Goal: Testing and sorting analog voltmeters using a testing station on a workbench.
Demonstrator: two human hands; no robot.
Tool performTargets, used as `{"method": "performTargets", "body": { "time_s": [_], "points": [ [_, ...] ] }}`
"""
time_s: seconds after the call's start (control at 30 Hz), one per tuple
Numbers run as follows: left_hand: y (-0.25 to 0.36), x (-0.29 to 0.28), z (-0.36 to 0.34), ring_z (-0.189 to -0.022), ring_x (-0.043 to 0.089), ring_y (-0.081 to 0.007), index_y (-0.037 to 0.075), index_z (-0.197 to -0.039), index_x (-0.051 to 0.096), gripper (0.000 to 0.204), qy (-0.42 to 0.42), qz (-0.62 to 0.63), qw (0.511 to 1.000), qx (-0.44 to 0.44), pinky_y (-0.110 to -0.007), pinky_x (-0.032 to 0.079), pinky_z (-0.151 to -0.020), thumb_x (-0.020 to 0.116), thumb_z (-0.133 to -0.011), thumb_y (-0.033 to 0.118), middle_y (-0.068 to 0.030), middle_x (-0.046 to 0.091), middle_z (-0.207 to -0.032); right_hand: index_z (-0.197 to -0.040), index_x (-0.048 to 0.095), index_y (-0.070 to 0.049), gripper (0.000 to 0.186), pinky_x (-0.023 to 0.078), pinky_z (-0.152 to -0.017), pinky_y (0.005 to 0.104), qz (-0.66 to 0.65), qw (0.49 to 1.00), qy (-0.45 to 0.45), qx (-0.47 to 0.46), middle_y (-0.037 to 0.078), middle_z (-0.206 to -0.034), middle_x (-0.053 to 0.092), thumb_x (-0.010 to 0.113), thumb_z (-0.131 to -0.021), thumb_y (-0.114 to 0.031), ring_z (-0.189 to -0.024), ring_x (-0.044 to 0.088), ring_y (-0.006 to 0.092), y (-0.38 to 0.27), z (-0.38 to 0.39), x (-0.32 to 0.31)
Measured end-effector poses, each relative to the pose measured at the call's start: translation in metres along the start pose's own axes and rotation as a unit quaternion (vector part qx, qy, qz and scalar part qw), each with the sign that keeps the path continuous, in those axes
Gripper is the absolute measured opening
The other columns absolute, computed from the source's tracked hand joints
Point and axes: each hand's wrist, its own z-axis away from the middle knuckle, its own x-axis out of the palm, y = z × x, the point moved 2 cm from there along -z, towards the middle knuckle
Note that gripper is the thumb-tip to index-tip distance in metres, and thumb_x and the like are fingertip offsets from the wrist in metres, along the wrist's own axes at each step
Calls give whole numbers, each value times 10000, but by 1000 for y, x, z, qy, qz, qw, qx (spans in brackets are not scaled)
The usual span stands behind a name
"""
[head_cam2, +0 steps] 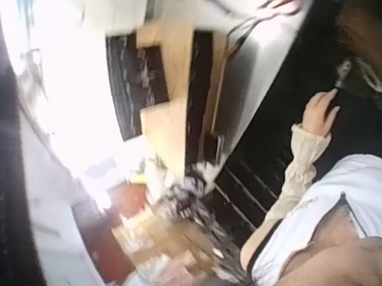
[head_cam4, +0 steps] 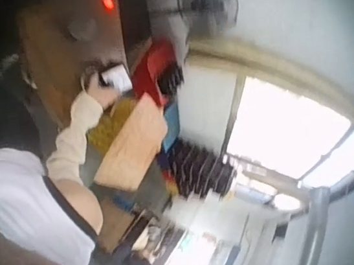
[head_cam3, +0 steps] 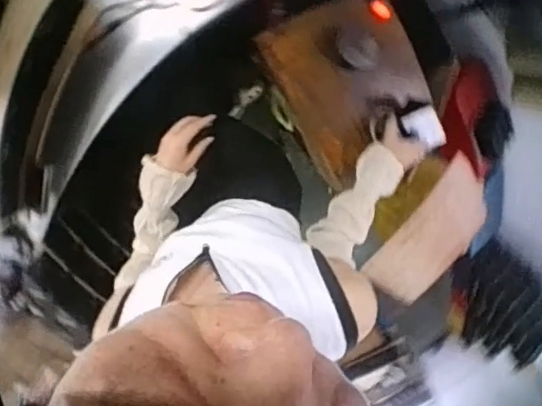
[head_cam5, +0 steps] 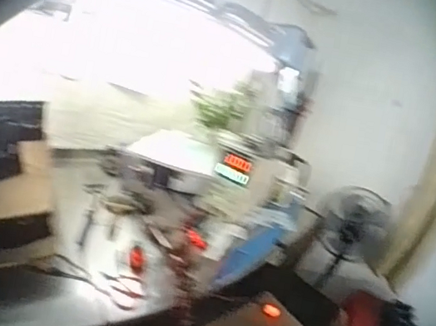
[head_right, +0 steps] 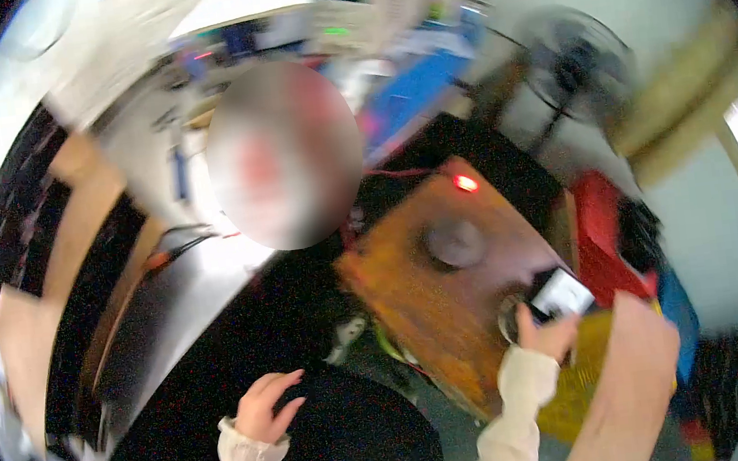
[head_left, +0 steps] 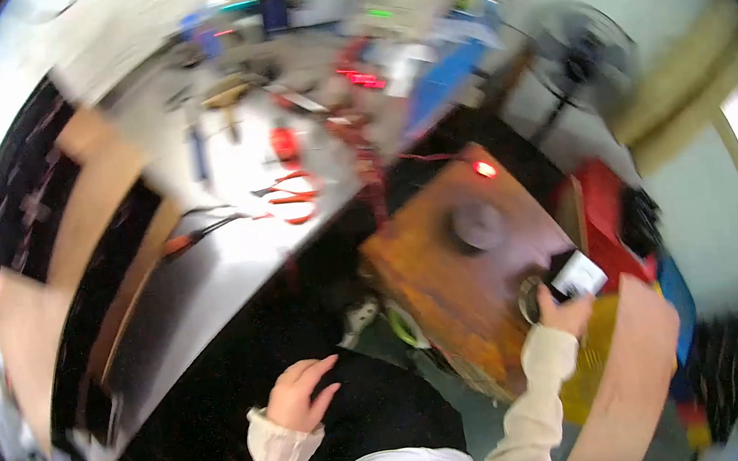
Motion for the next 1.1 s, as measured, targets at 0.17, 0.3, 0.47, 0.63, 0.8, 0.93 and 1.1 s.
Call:
{"method": "performTargets", "body": {
  "time_s": [0.17,0.3,0.47,0.63,0.8,0.93,1.1],
  "points": [
    [-9,-9,13,-939,643,-323,45,-1200,627,374,102,3,994,33,-391,524,-822,699,-839,110,-147,644,-1066,-1224,531,104,750,476,-953,451,-148,978,74,-131,265,-1160,623,882,-662,-247,-1069,604,375,39,-14,6],
    [-5,-31,30,-966,645,-296,42,-1194,632,377,250,-26,968,25,-391,520,-832,710,-826,75,-126,637,-1088,-1352,419,82,961,441,-995,470,-6,978,55,-201,275,-1266,548,880,-646,-379,-1147,552,401,-74,49,10],
    [0,-52,39,-1388,324,-404,-13,-1500,248,771,315,-114,941,-43,-461,264,-1148,657,-894,231,-228,293,-1523,-1427,322,105,1052,326,-1071,510,-279,805,-194,-487,301,-1430,416,839,-622,-334,-1296,420,451,-263,191,-15],
    [-42,-83,29,-1334,376,-417,7,-1516,182,1073,428,-51,893,-126,-451,284,-1129,834,-687,201,-260,361,-1442,-1432,291,118,1104,373,-977,486,-276,669,-310,-617,308,-1416,421,847,-611,-365,-1214,497,402,-356,265,-17],
    [-63,-134,36,-1327,402,-390,38,-1497,237,1045,357,-21,929,-91,-428,308,-1123,850,-663,182,-235,397,-1425,-1431,323,110,893,450,-964,431,-399,629,-437,-504,294,-1283,541,817,-738,-158,-1134,568,424,-364,257,-18],
    [-74,-138,32,-1302,418,-419,114,-1525,203,1066,340,8,935,-98,-453,333,-1094,844,-677,193,-240,418,-1407,-1403,389,82,682,431,-1024,404,-408,653,-494,-404,265,-1313,526,720,-826,-70,-1208,540,384,-341,260,-15],
    [-77,-137,34,-1302,416,-425,130,-1538,162,1093,333,-5,938,-97,-474,321,-1095,840,-684,210,-251,408,-1413,-1356,460,63,589,433,-1014,410,-399,667,-472,-415,236,-1311,535,704,-835,-68,-1201,530,373,-337,263,-21]
  ]
}}
